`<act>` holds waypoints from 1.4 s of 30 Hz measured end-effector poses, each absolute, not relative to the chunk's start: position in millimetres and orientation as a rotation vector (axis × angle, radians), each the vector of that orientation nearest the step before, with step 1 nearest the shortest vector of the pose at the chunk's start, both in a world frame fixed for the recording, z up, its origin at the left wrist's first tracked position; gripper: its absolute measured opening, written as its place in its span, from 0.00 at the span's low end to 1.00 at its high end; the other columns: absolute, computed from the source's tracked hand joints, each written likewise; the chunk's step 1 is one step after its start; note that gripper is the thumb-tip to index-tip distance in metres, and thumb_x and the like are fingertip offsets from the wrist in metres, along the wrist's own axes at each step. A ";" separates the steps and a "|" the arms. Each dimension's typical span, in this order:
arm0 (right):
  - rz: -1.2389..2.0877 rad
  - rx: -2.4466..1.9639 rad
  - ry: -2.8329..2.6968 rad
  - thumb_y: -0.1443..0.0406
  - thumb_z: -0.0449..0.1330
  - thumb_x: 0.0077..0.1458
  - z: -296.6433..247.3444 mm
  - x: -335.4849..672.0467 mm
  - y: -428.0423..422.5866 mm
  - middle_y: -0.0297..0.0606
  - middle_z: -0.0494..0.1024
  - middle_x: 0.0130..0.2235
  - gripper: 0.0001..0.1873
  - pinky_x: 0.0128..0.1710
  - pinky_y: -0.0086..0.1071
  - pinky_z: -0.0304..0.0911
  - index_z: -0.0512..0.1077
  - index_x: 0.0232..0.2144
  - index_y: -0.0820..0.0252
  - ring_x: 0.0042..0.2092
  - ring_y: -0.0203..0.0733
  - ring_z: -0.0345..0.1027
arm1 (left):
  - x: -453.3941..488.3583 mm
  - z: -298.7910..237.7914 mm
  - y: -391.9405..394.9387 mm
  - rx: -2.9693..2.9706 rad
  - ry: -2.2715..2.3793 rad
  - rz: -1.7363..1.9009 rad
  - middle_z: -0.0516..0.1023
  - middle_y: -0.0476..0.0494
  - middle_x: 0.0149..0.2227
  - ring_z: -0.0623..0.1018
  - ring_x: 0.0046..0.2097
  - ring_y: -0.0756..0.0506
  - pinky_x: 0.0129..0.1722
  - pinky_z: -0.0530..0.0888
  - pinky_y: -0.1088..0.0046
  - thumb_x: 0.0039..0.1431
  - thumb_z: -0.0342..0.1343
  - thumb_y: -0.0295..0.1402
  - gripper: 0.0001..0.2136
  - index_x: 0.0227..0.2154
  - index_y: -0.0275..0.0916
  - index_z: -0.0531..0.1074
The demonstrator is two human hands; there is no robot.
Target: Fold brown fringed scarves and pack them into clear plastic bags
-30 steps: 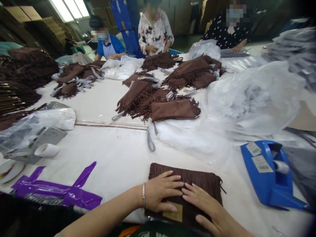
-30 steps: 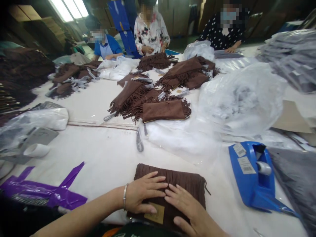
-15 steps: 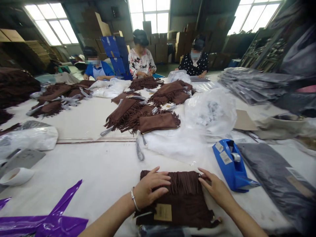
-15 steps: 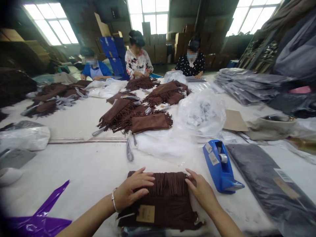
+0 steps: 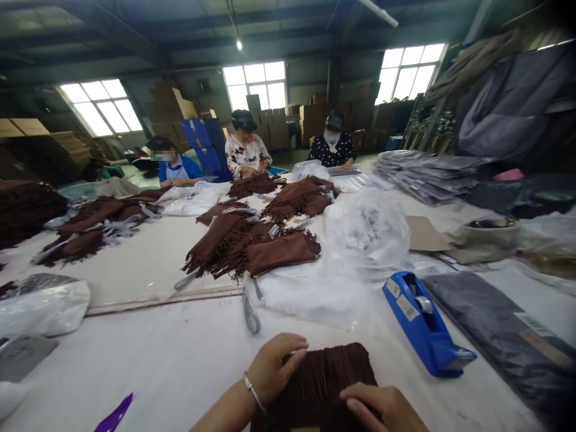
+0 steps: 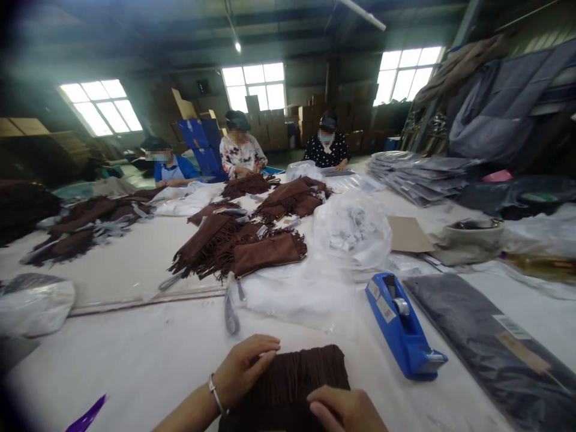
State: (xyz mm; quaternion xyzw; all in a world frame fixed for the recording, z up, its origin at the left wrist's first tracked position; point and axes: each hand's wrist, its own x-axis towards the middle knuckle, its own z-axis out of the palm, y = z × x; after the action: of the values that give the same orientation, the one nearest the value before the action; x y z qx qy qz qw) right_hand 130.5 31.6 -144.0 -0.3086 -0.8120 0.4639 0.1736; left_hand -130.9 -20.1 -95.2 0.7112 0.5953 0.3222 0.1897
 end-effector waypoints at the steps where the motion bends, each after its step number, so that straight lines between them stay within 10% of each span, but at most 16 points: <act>1: 1.316 -0.873 -2.272 0.54 0.50 0.58 -142.8 133.5 37.4 0.30 0.79 0.37 0.15 0.39 0.26 0.65 0.74 0.40 0.47 0.36 0.38 0.73 | -133.5 -94.4 -7.3 2.028 1.689 0.931 0.78 0.44 0.41 0.76 0.44 0.47 0.47 0.73 0.70 0.62 0.49 0.34 0.10 0.41 0.42 0.74; 5: 1.049 -1.226 -2.019 0.52 0.51 0.56 -156.3 144.1 91.2 0.36 0.78 0.37 0.21 0.38 0.32 0.68 0.70 0.48 0.52 0.34 0.41 0.72 | -146.5 -101.3 48.7 2.280 1.787 0.765 0.76 0.42 0.42 0.74 0.45 0.44 0.48 0.72 0.63 0.59 0.53 0.31 0.10 0.43 0.39 0.72; 9: 0.809 -1.226 -2.117 0.53 0.58 0.50 -188.2 144.8 147.3 0.46 0.70 0.53 0.30 0.56 0.46 0.58 0.66 0.53 0.60 0.54 0.51 0.63 | -154.8 -117.9 87.2 2.652 1.772 0.229 0.73 0.39 0.44 0.70 0.48 0.39 0.47 0.70 0.56 0.50 0.62 0.29 0.17 0.44 0.37 0.69; 14: 0.832 -1.155 -2.039 0.55 0.57 0.52 -179.9 139.0 143.6 0.46 0.71 0.52 0.23 0.58 0.48 0.53 0.71 0.48 0.59 0.55 0.52 0.61 | -160.1 -125.8 97.6 2.712 1.771 0.129 0.72 0.41 0.32 0.69 0.38 0.43 0.40 0.71 0.63 0.60 0.48 0.24 0.06 0.32 0.34 0.70; 18: 1.464 -1.040 -1.847 0.50 0.49 0.57 -137.3 125.4 103.9 0.42 0.78 0.39 0.22 0.46 0.42 0.66 0.76 0.38 0.58 0.43 0.48 0.70 | -145.8 -116.4 89.4 2.662 1.762 0.437 0.71 0.41 0.31 0.68 0.36 0.45 0.39 0.70 0.66 0.63 0.43 0.25 0.10 0.34 0.35 0.70; 22: 2.055 -0.983 -1.332 0.45 0.45 0.57 -121.9 103.4 78.2 0.45 0.77 0.43 0.30 0.34 0.37 0.69 0.69 0.48 0.60 0.39 0.45 0.73 | -113.4 -105.5 70.9 2.805 1.596 0.512 0.70 0.42 0.30 0.67 0.33 0.45 0.36 0.70 0.66 0.64 0.42 0.26 0.10 0.35 0.34 0.69; 28: 1.940 -1.174 -0.888 0.51 0.62 0.48 -139.6 94.8 75.9 0.40 0.78 0.34 0.21 0.32 0.26 0.65 0.76 0.33 0.64 0.37 0.38 0.71 | -93.6 -103.0 38.9 2.996 1.587 0.413 0.70 0.42 0.31 0.69 0.35 0.44 0.33 0.70 0.66 0.64 0.43 0.26 0.09 0.42 0.33 0.67; 42: 1.545 -1.319 -1.212 0.47 0.61 0.45 -134.3 103.6 72.5 0.34 0.72 0.21 0.23 0.27 0.31 0.59 0.72 0.23 0.62 0.25 0.38 0.63 | -88.5 -83.8 26.9 1.720 1.807 0.856 0.70 0.50 0.23 0.69 0.28 0.50 0.28 0.65 0.75 0.50 0.61 0.32 0.09 0.21 0.35 0.68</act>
State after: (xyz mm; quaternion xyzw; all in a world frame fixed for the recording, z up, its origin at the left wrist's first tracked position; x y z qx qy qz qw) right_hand 103.6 72.5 -134.3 -0.5163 -0.4741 0.6047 0.3783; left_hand -88.5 26.9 -83.8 0.6315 0.6634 0.3144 0.2493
